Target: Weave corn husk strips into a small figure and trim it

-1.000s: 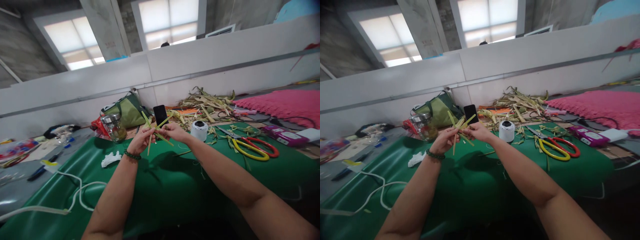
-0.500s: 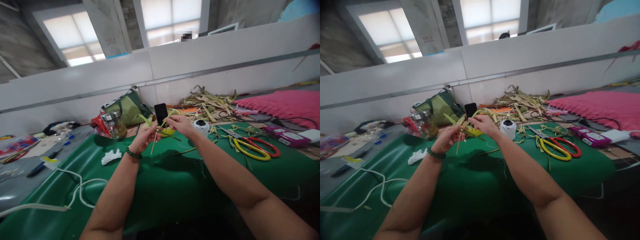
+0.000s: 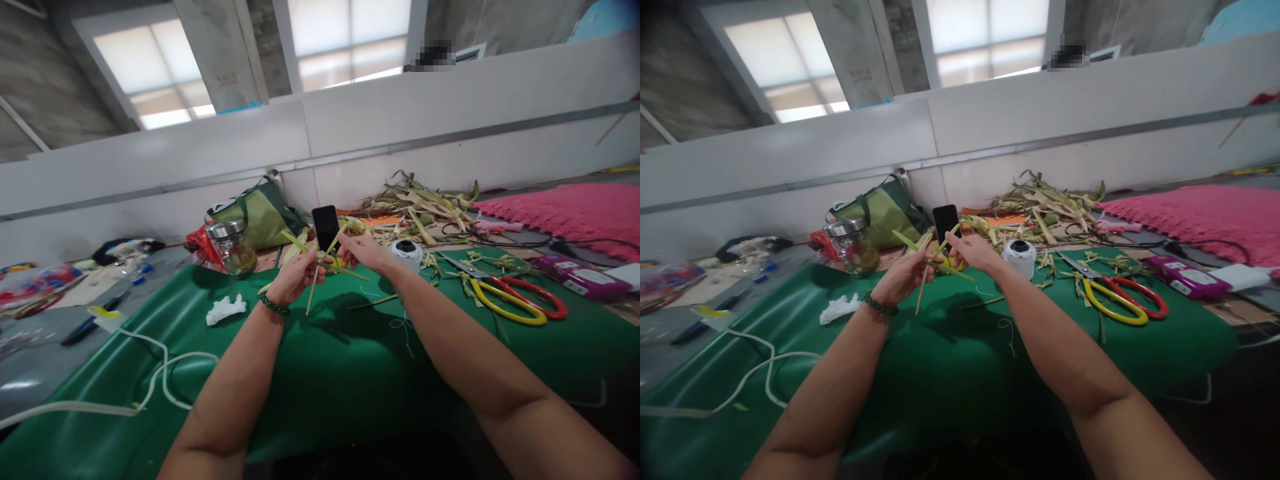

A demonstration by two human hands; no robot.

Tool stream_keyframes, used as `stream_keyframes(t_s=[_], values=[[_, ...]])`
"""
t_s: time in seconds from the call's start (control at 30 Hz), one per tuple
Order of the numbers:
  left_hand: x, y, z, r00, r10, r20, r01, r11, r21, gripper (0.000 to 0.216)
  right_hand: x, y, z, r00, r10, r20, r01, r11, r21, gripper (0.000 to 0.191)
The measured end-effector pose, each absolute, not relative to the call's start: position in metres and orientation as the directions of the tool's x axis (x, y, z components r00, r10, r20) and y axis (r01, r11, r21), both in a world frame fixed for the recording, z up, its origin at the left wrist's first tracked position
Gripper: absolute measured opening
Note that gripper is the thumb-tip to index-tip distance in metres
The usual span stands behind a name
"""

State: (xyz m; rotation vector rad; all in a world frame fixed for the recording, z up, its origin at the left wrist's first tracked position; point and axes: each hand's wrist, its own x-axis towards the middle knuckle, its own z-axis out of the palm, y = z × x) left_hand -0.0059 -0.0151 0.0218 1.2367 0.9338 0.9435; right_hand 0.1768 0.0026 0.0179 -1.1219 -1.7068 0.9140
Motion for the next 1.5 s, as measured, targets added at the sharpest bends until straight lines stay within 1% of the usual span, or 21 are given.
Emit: stream_keyframes(t_s=[0.07, 0.13, 0.17, 0.23, 0.3, 0.4, 0.5, 0.57, 0.67, 0.7, 0.77, 0.93, 1.03, 1.13, 1.23, 1.3, 1.37, 1.4, 1.43, 1.47, 1.5], values=[[-0.006, -0.016, 0.023, 0.330, 0.942, -0.061, -0.093, 0.097, 0.991, 0.038, 0.179, -0.004, 0.021, -0.383, 0.890, 0.246, 0.335, 0.382, -0.861, 0.059], [-0.007, -0.016, 0.023, 0.335, 0.942, -0.014, -0.062, 0.037, 0.997, 0.033, 0.180, -0.009, 0.023, -0.527, 0.809, 0.261, 0.362, 0.491, -0.792, 0.050], [-0.007, -0.016, 0.023, 0.342, 0.940, 0.023, -0.029, -0.014, 0.999, 0.031, 0.180, -0.011, 0.023, -0.572, 0.775, 0.268, 0.366, 0.534, -0.762, 0.045], [-0.008, -0.016, 0.021, 0.355, 0.932, 0.080, 0.050, -0.104, 0.993, 0.030, 0.179, -0.013, 0.023, -0.608, 0.745, 0.274, 0.379, 0.576, -0.725, 0.037], [-0.010, -0.014, 0.020, 0.338, 0.937, 0.091, 0.096, -0.130, 0.987, 0.030, 0.179, -0.012, 0.022, -0.603, 0.744, 0.288, 0.401, 0.595, -0.697, 0.035], [-0.012, -0.011, 0.019, 0.306, 0.950, 0.055, 0.092, -0.087, 0.992, 0.028, 0.181, -0.009, 0.020, -0.621, 0.728, 0.290, 0.412, 0.618, -0.669, 0.034], [-0.014, -0.009, 0.020, 0.340, 0.940, -0.007, 0.057, -0.013, 0.998, 0.028, 0.182, -0.007, 0.020, -0.644, 0.721, 0.254, 0.401, 0.601, -0.692, 0.036], [-0.015, -0.010, 0.022, 0.357, 0.933, -0.055, 0.023, 0.050, 0.998, 0.029, 0.182, -0.004, 0.019, -0.592, 0.754, 0.287, 0.397, 0.582, -0.710, 0.040], [-0.015, -0.012, 0.025, 0.392, 0.913, -0.112, -0.016, 0.128, 0.992, 0.036, 0.180, 0.002, 0.016, -0.385, 0.843, 0.376, 0.372, 0.515, -0.772, 0.044], [-0.014, -0.013, 0.025, 0.406, 0.906, -0.123, -0.021, 0.144, 0.989, 0.039, 0.178, 0.004, 0.015, -0.319, 0.865, 0.387, 0.356, 0.487, -0.797, 0.045], [-0.012, -0.015, 0.025, 0.424, 0.897, -0.126, -0.005, 0.142, 0.990, 0.038, 0.176, 0.006, 0.012, -0.248, 0.886, 0.392, 0.326, 0.457, -0.827, 0.047], [-0.009, -0.017, 0.021, 0.405, 0.914, -0.011, 0.094, -0.029, 0.995, 0.018, 0.171, 0.005, 0.009, -0.141, 0.882, 0.449, 0.288, 0.471, -0.834, 0.050], [-0.009, -0.017, 0.019, 0.392, 0.920, 0.015, 0.072, -0.047, 0.996, 0.015, 0.169, 0.002, 0.009, -0.078, 0.905, 0.418, 0.229, 0.425, -0.876, 0.048], [-0.010, -0.016, 0.019, 0.397, 0.918, 0.014, 0.044, -0.034, 0.998, 0.015, 0.168, 0.003, 0.008, -0.050, 0.924, 0.378, 0.164, 0.381, -0.910, 0.047], [-0.011, -0.014, 0.020, 0.407, 0.913, -0.004, 0.056, -0.021, 0.998, 0.021, 0.169, 0.008, 0.005, -0.068, 0.933, 0.353, 0.092, 0.358, -0.929, 0.045], [-0.011, -0.012, 0.020, 0.413, 0.910, -0.025, 0.067, -0.003, 0.998, 0.025, 0.173, 0.013, 0.004, -0.080, 0.943, 0.323, 0.055, 0.327, -0.943, 0.038], [-0.012, -0.011, 0.021, 0.425, 0.904, -0.042, 0.061, 0.018, 0.998, 0.027, 0.178, 0.017, 0.004, -0.024, 0.945, 0.326, 0.052, 0.327, -0.944, 0.029], [-0.013, -0.011, 0.021, 0.433, 0.900, -0.047, 0.055, 0.026, 0.998, 0.026, 0.181, 0.018, 0.006, 0.040, 0.929, 0.368, 0.075, 0.365, -0.928, 0.027], [-0.013, -0.011, 0.021, 0.440, 0.897, -0.050, 0.049, 0.032, 0.998, 0.025, 0.184, 0.018, 0.008, 0.105, 0.889, 0.446, 0.125, 0.433, -0.893, 0.028], [-0.014, -0.011, 0.020, 0.447, 0.893, -0.053, 0.046, 0.036, 0.998, 0.024, 0.187, 0.016, 0.010, 0.144, 0.823, 0.550, 0.201, 0.520, -0.830, 0.029], [-0.014, -0.011, 0.020, 0.452, 0.890, -0.057, 0.048, 0.040, 0.998, 0.023, 0.189, 0.015, 0.013, 0.126, 0.743, 0.657, 0.288, 0.606, -0.741, 0.030]])
